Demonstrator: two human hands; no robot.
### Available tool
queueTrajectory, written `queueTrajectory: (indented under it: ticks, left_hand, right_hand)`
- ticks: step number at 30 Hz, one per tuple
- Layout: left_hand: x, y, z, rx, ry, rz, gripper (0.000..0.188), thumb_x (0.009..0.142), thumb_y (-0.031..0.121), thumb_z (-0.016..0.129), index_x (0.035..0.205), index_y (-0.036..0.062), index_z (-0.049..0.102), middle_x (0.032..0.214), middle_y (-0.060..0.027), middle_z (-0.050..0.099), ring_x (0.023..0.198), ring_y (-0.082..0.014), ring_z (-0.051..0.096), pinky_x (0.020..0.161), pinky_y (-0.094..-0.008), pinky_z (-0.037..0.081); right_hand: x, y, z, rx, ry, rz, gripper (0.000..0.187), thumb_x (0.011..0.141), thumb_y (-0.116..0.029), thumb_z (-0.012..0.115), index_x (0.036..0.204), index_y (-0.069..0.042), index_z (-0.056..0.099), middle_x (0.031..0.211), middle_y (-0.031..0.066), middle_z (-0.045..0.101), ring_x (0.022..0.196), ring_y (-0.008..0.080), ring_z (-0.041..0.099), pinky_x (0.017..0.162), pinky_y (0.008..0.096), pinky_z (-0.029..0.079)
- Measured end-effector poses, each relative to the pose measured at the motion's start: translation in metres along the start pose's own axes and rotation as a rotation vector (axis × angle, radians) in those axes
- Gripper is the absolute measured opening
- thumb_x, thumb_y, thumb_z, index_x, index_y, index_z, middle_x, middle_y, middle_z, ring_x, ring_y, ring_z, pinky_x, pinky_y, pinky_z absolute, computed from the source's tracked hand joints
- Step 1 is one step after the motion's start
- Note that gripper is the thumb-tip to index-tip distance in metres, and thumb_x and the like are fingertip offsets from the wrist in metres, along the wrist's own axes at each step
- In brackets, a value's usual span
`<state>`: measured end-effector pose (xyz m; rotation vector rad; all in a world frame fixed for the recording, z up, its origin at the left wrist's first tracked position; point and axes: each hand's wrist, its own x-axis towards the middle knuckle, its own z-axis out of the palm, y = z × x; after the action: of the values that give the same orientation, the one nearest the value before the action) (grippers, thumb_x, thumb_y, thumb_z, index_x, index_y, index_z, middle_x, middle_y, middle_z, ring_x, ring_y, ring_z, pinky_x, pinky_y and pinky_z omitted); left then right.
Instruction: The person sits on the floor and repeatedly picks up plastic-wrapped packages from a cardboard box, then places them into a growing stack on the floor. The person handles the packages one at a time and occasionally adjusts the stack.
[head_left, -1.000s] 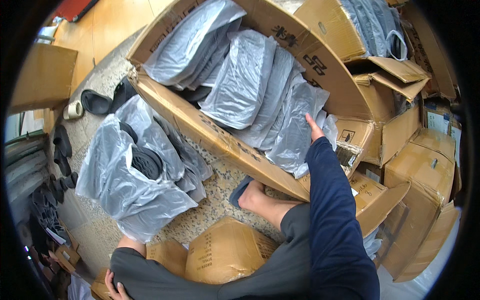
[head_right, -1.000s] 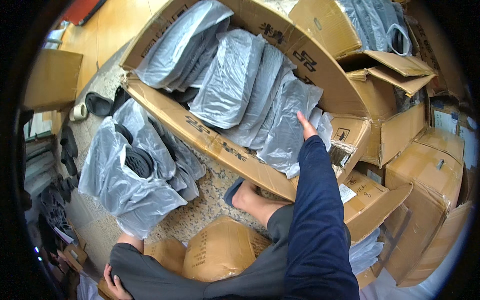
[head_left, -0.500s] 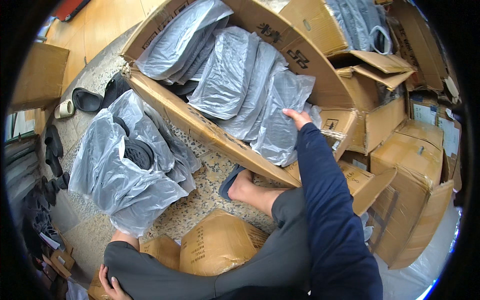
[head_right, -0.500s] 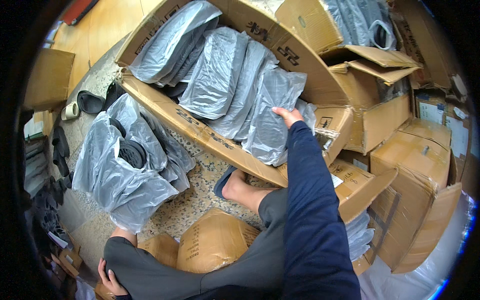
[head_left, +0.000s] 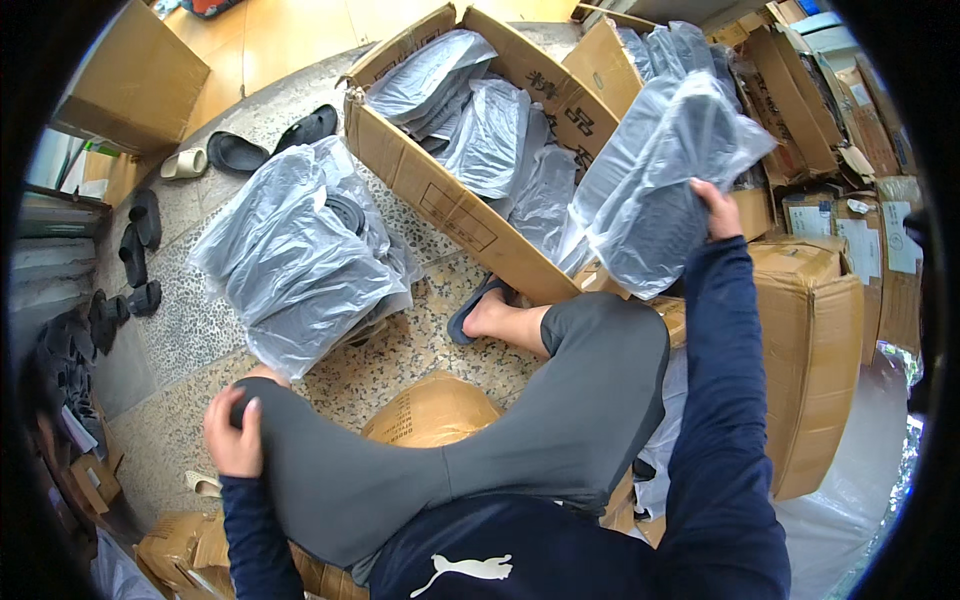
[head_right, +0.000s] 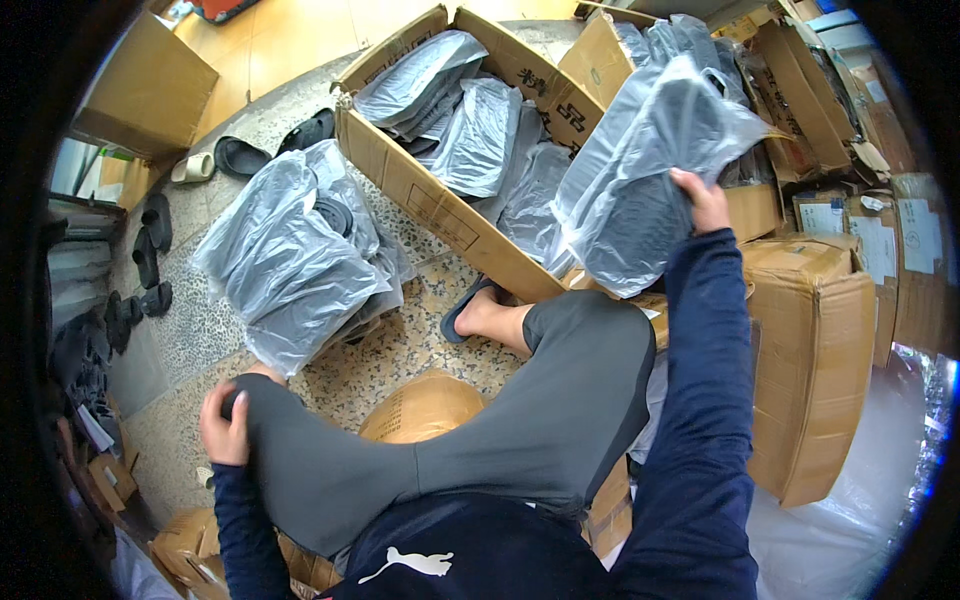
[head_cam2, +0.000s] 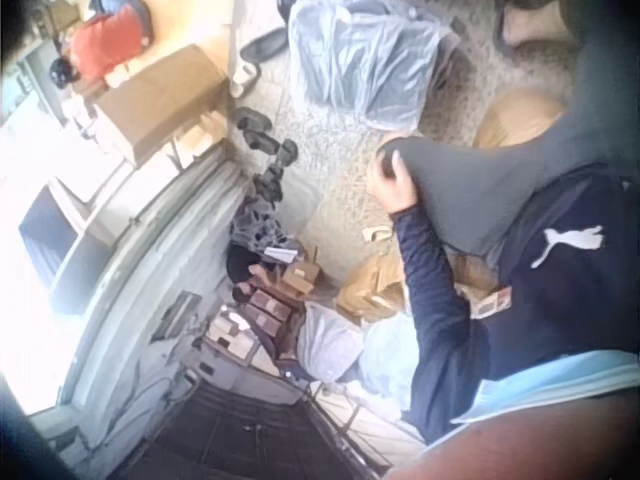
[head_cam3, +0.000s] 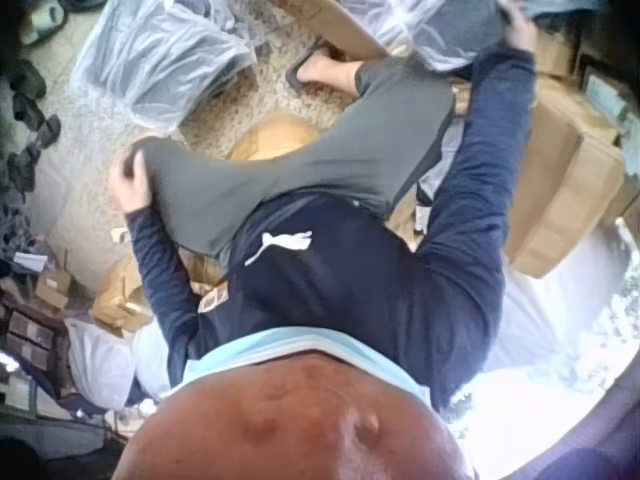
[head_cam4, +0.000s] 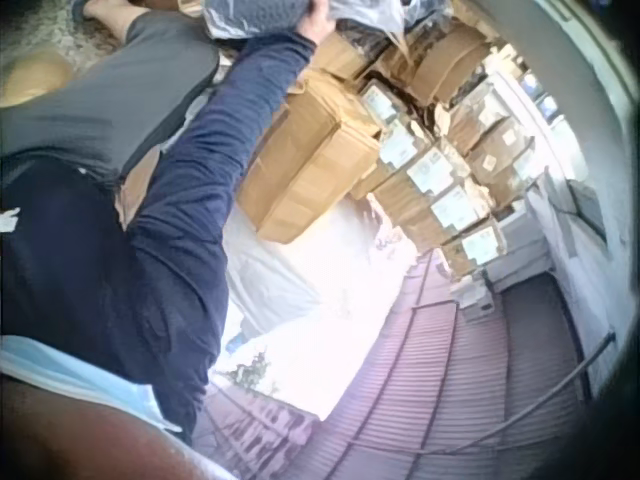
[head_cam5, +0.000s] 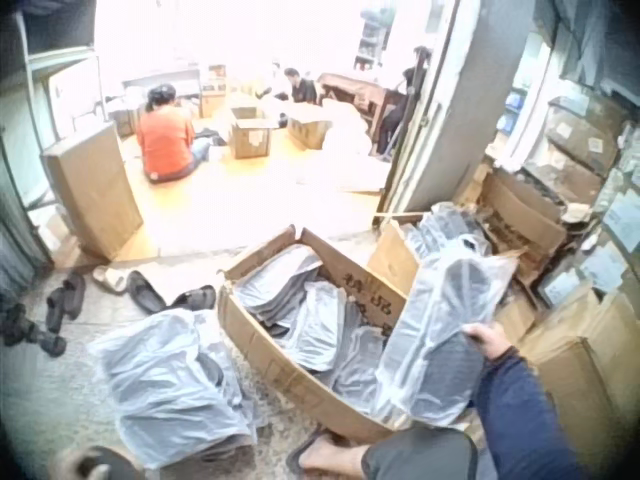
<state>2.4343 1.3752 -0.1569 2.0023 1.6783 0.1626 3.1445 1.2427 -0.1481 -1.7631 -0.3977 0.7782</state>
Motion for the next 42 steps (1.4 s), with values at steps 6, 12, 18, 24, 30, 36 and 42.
queueTrajectory:
  ticks: [6, 12, 18, 24, 30, 36, 42]
  left_hand:
    - [0.027, 0.183, 0.052, -1.011, -0.428, 0.434, 0.058, 0.09, 0.033, 0.063, 0.134, -0.002, 0.047, 0.128, -0.0151, 0.056, 0.117, -0.0233, 0.054, 0.1, -0.0334, 0.04]
    - [0.01, 0.265, 0.056, -1.148, -0.668, 0.497, 0.092, 0.071, 0.046, 0.081, 0.135, -0.0018, 0.036, 0.125, -0.0131, 0.054, 0.114, -0.0205, 0.053, 0.098, -0.0328, 0.041]
    - [-0.048, 0.216, 0.096, -1.052, -0.361, 0.407, 0.104, 0.076, 0.061, 0.07, 0.142, -0.0051, 0.024, 0.133, -0.0196, 0.046, 0.127, -0.0251, 0.043, 0.107, -0.037, 0.032]
    - [-0.047, 0.183, 0.08, -1.529, -0.699, 0.134, 0.086, 0.081, 0.048, 0.062, 0.143, -0.002, 0.029, 0.135, -0.0189, 0.047, 0.124, -0.0279, 0.048, 0.105, -0.0394, 0.037]
    - [-0.049, 0.16, 0.096, -2.079, -0.984, -0.146, 0.064, 0.088, 0.033, 0.054, 0.14, -0.0013, 0.037, 0.134, -0.0217, 0.051, 0.119, -0.033, 0.054, 0.105, -0.0445, 0.041]
    - [-0.058, 0.135, 0.106, -2.426, -0.966, -0.093, 0.07, 0.09, 0.046, 0.054, 0.143, 0.0039, 0.036, 0.137, -0.0189, 0.05, 0.122, -0.0338, 0.052, 0.106, -0.0482, 0.039]
    - [-0.036, 0.123, 0.099, -1.82, -0.73, 0.03, 0.071, 0.094, 0.053, 0.048, 0.145, 0.0058, 0.034, 0.141, -0.0143, 0.046, 0.125, -0.0274, 0.05, 0.107, -0.0442, 0.04]
  right_hand:
    - [-0.137, -0.034, -0.024, 0.572, -0.361, -0.086, 0.058, 0.08, -0.028, 0.057, 0.127, 0.004, 0.051, 0.121, 0.0187, 0.061, 0.106, 0.0331, 0.062, 0.098, 0.0422, 0.047]
    - [-0.224, 0.029, 0.09, 0.311, -0.488, 0.097, 0.033, 0.081, -0.015, 0.058, 0.109, 0.002, 0.061, 0.103, 0.0104, 0.066, 0.091, 0.0207, 0.063, 0.09, 0.0318, 0.048]
    - [-0.272, 0.04, 0.161, 0.457, -0.561, 0.243, 0.063, 0.079, -0.022, 0.067, 0.13, 0.007, 0.043, 0.116, 0.0141, 0.059, 0.105, 0.0234, 0.058, 0.095, 0.0338, 0.045]
    - [-0.294, -0.002, 0.189, -0.048, -0.81, -0.297, 0.089, 0.079, -0.03, 0.074, 0.144, 0.005, 0.024, 0.139, 0.0209, 0.041, 0.128, 0.028, 0.042, 0.107, 0.0367, 0.033]
    - [-0.304, -0.006, 0.204, -0.454, -0.567, -0.551, 0.086, 0.085, -0.035, 0.066, 0.146, 0.006, 0.022, 0.147, 0.0291, 0.03, 0.136, 0.0363, 0.032, 0.113, 0.0416, 0.024]
    - [-0.305, -0.011, 0.218, 0.104, -0.721, -0.194, 0.08, 0.087, -0.018, 0.065, 0.147, 0.007, 0.019, 0.142, 0.0237, 0.038, 0.133, 0.0273, 0.037, 0.11, 0.0369, 0.029]
    - [-0.337, -0.027, 0.234, -0.145, -0.66, -0.442, 0.088, 0.083, -0.016, 0.072, 0.145, 0.01, 0.016, 0.142, 0.028, 0.039, 0.13, 0.0304, 0.042, 0.106, 0.0351, 0.035]
